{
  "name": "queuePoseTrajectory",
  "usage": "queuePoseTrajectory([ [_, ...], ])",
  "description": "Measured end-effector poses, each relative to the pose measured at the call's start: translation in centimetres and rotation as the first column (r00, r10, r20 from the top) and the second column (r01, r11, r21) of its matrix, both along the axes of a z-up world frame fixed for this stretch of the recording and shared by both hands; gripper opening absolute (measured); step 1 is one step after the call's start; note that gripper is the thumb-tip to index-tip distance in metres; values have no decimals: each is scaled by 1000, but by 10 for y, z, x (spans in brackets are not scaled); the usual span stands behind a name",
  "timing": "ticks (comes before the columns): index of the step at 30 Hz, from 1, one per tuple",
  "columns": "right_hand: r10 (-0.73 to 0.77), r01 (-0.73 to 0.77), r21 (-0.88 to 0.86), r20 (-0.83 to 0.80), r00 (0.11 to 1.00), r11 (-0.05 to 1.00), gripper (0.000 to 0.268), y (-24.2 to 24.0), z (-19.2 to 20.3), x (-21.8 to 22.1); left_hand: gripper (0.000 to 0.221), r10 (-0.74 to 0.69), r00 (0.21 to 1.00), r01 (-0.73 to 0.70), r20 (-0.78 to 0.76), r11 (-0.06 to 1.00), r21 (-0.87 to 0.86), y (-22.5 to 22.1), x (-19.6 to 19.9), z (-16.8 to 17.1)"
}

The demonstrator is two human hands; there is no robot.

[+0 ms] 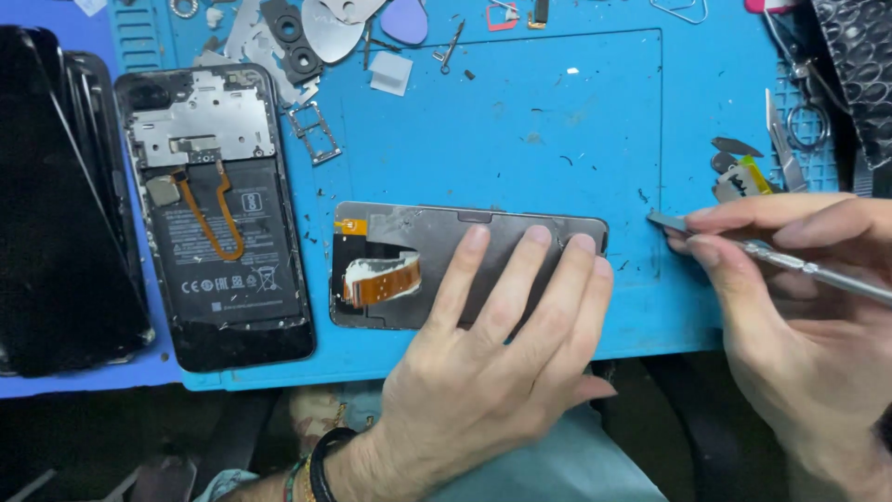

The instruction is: Disassembling a cracked smartphone screen from the frame using a prying tool and cleaning the parts

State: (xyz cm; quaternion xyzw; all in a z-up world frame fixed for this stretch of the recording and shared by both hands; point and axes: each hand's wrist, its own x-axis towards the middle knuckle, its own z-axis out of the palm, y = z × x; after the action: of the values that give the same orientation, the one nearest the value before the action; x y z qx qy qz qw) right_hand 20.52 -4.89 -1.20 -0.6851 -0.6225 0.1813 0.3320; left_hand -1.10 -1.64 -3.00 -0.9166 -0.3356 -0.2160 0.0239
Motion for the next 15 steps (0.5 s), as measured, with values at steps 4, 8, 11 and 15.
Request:
queuePoseTrajectory([
  [4,-48,47,-57,-9,999,997,26,0,4,-3,31,104,989,-84,-105,981,172,7,5,-2],
  [8,-46,68,-137,155,987,988,10,-5,0,-4,22,84,993,-69,-82,983,169,11,6,-3],
  [11,-42,56,-109,120,992,992,16,-4,-3,-14,20,36,999,-31,-32,990,136,11,5,-6],
  [15,-124,114,-280,-15,992,953,13,10,4,-23,17,66,997,-71,38,989,127,9,6,-8],
])
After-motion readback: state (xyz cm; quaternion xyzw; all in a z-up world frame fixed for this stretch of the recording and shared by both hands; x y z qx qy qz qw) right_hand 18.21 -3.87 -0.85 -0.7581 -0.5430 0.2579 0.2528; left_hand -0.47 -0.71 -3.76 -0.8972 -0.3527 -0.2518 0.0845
